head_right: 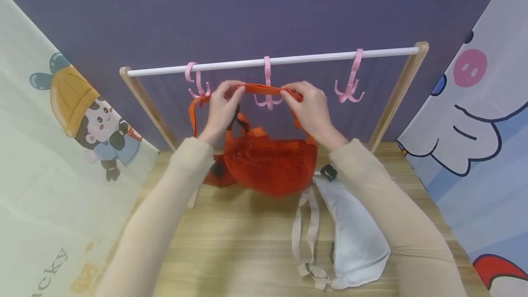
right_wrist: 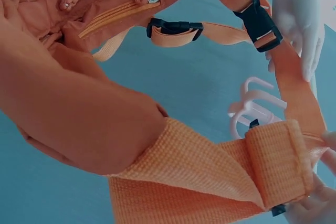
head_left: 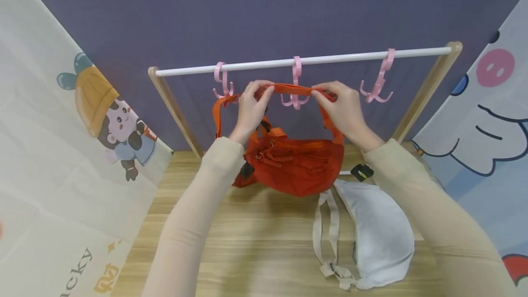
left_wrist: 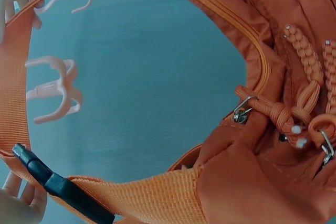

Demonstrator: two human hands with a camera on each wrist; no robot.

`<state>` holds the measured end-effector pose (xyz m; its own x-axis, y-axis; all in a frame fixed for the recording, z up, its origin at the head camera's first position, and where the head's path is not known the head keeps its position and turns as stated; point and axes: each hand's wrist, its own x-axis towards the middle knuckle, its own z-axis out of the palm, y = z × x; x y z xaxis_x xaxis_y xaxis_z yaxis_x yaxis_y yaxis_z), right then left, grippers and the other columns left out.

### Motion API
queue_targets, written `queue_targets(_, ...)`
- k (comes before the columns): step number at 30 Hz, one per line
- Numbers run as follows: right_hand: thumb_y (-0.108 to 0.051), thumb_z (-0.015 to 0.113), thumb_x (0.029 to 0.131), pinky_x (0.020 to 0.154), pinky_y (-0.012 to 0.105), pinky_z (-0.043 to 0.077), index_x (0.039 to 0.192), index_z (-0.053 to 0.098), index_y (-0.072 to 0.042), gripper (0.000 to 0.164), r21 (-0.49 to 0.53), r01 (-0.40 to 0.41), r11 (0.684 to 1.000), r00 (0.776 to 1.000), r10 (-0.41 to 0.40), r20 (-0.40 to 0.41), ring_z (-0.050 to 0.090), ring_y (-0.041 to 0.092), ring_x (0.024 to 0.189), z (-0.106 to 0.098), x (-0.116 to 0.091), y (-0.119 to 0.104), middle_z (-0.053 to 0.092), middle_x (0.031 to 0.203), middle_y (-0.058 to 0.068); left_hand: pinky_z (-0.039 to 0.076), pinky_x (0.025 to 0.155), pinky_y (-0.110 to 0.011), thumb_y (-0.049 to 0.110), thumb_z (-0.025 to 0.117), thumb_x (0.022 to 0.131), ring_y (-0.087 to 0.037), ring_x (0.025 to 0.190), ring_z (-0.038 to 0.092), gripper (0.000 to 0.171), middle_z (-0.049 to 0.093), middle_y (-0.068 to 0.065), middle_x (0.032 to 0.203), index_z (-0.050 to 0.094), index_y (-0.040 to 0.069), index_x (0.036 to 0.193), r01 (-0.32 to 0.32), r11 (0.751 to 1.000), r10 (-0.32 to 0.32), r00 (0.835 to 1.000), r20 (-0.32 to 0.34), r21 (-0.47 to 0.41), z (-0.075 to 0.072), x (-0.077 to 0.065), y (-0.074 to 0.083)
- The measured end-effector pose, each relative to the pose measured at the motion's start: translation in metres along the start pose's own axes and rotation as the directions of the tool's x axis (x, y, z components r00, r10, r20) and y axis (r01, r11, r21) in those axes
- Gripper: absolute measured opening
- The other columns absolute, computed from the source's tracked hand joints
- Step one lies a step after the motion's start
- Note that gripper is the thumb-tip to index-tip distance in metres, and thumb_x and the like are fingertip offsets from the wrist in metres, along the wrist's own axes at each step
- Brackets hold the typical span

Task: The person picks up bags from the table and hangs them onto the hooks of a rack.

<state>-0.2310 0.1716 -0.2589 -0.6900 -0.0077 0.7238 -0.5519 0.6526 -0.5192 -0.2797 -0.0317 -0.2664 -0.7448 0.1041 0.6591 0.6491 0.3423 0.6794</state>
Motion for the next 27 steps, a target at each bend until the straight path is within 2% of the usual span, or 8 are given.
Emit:
queue_targets(7,-0.018,0.064,0.086,0.061,0.024,0.036,0.099,0.07,-0.001,0.022,-0.038,-0.004,0.999,1.0,0.003,-0.017,0.056,0.022,0.069,0.008,-0.001,0.001,0.065,0.083,0.015,0.039,0.064,-0.021,0.017,0.057,0.09,-0.024,0.074,0.053,0.021,0.06,-0.013,0.093,0.066,0.003,0.104,0.036,0.999,-0.036,0.999,-0.02,-0.014,0.006,0.003,-0.007)
queue_targets(14,-0.017,0.064,0.086,0.06,0.025,0.035,0.098,0.07,-0.001,0.022,-0.038,-0.012,0.999,0.999,0.01,-0.038,0.055,0.025,0.069,0.014,-0.002,0.006,0.064,0.082,0.017,0.04,0.063,-0.021,0.015,0.057,0.09,-0.028,0.075,0.055,0.02,0.06,-0.015,0.091,0.066,0.001,0.102,0.047,0.999,-0.047,0.998,-0.049,-0.002,0.013,0.007,-0.011)
queue_targets(18,-0.018,0.064,0.085,0.061,0.028,0.037,0.099,0.07,-0.001,0.022,-0.042,-0.019,0.999,0.999,0.018,-0.038,0.056,0.026,0.069,0.015,-0.002,0.007,0.064,0.083,0.017,0.04,0.062,-0.02,0.014,0.058,0.089,-0.026,0.075,0.055,0.019,0.059,-0.014,0.09,0.067,0.001,0.1,0.059,0.998,-0.059,0.996,-0.064,0.001,0.016,0.009,-0.012)
queue_targets(23,-0.018,0.064,0.085,0.061,0.032,0.04,0.098,0.07,0.0,0.023,-0.052,-0.028,0.998,0.999,0.027,-0.027,0.057,0.027,0.07,0.016,-0.002,0.009,0.064,0.082,0.017,0.04,0.064,-0.019,0.013,0.058,0.089,-0.024,0.077,0.055,0.019,0.059,-0.013,0.09,0.068,0.002,0.101,0.09,0.996,-0.091,0.994,-0.053,-0.011,0.019,0.009,-0.016)
queue_targets(27,-0.018,0.064,0.085,0.062,0.033,0.039,0.097,0.07,0.0,0.023,-0.048,-0.041,0.998,0.999,0.04,-0.017,0.055,0.026,0.069,0.016,-0.003,0.011,0.063,0.081,0.017,0.039,0.061,-0.019,0.014,0.058,0.09,-0.026,0.074,0.055,0.02,0.058,-0.013,0.091,0.067,0.003,0.103,0.116,0.993,-0.117,0.993,-0.028,-0.017,0.021,0.007,-0.018)
